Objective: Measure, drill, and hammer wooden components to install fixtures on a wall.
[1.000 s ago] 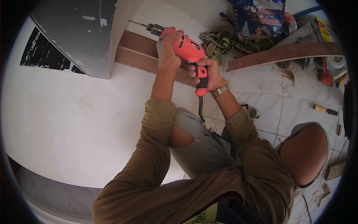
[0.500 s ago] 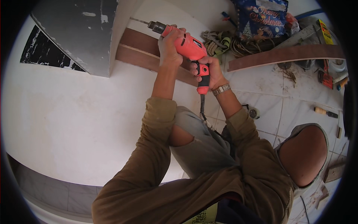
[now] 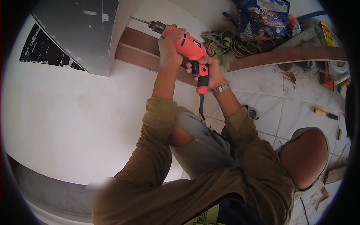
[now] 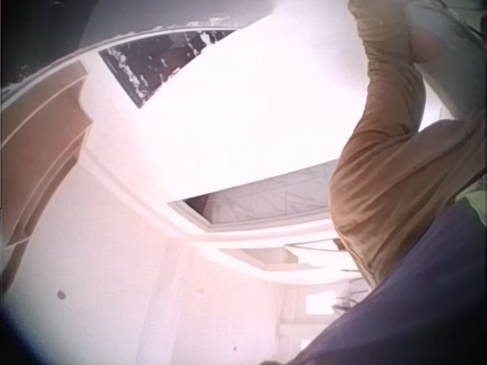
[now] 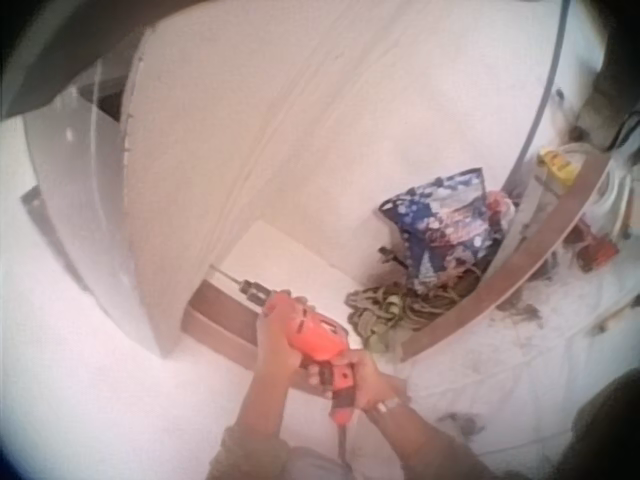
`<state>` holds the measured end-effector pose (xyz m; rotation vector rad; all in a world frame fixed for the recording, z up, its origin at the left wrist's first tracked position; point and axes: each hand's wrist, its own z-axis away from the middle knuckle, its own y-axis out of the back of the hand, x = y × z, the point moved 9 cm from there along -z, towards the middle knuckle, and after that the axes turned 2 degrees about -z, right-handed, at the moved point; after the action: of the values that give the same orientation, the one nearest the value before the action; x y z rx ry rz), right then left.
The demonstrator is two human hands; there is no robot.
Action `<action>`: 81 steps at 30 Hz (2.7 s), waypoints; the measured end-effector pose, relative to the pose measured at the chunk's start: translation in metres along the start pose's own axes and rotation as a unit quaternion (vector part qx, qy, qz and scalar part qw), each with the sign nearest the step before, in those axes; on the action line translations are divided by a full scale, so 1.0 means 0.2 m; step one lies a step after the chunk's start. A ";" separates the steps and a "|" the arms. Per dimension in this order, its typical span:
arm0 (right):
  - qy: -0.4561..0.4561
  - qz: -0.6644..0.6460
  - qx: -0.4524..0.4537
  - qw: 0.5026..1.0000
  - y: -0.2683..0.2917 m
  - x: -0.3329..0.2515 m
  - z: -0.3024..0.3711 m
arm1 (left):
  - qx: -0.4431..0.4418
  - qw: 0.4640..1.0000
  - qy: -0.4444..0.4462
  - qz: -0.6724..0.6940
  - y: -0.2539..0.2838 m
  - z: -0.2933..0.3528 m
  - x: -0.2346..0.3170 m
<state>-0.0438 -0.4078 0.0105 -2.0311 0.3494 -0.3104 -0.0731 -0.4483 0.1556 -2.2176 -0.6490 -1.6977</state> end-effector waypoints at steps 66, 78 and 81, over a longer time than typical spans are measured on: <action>-0.015 0.014 -0.042 0.999 0.08 -0.05 -0.09 | -0.017 0.995 -0.094 0.005 -0.02 0.00 -0.01; -0.014 0.012 -0.028 0.999 0.07 -0.03 -0.07 | -0.006 0.996 -0.083 0.017 -0.01 0.00 -0.01; -0.008 0.016 -0.027 0.999 0.05 -0.04 -0.07 | -0.020 0.996 -0.087 -0.010 -0.02 0.00 0.00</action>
<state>-0.0571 -0.4205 0.0066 -2.0780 0.3829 -0.2677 -0.0749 -0.4450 0.1554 -2.4130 -0.6855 -1.5513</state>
